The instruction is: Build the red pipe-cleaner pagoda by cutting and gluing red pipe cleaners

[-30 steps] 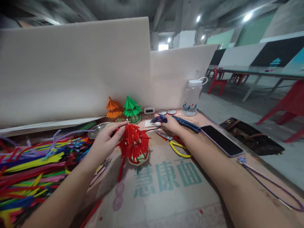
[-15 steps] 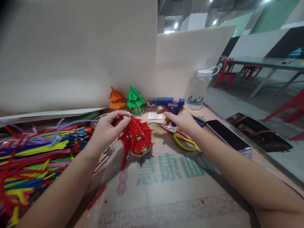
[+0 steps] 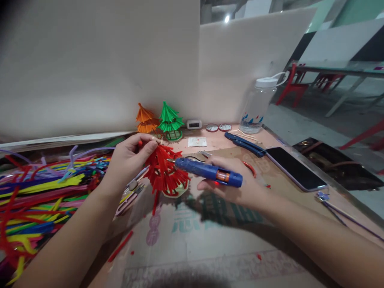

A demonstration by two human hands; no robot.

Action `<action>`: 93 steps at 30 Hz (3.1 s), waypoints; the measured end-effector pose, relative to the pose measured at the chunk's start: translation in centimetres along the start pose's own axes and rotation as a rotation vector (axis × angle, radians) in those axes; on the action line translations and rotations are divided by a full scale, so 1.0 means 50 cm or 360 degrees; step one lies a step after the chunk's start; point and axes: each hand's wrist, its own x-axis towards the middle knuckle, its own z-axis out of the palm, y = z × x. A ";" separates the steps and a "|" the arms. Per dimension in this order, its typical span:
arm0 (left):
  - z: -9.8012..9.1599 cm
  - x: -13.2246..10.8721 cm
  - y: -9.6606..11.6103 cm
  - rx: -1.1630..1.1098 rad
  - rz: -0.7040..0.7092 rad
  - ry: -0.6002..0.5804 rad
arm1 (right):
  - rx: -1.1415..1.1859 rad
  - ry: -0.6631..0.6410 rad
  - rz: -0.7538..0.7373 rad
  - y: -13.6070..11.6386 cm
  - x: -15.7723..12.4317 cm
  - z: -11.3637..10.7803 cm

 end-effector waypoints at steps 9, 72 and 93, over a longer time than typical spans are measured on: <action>0.003 -0.006 0.003 0.0021 0.0007 -0.0003 | 0.0040 0.0076 0.0166 -0.006 0.005 0.022; 0.004 -0.019 0.037 0.0152 0.0214 -0.0057 | -0.0291 0.0091 -0.0129 -0.015 -0.010 0.022; 0.005 -0.026 0.040 0.0110 0.0232 -0.0100 | -0.0320 0.0224 -0.0166 -0.015 -0.012 0.027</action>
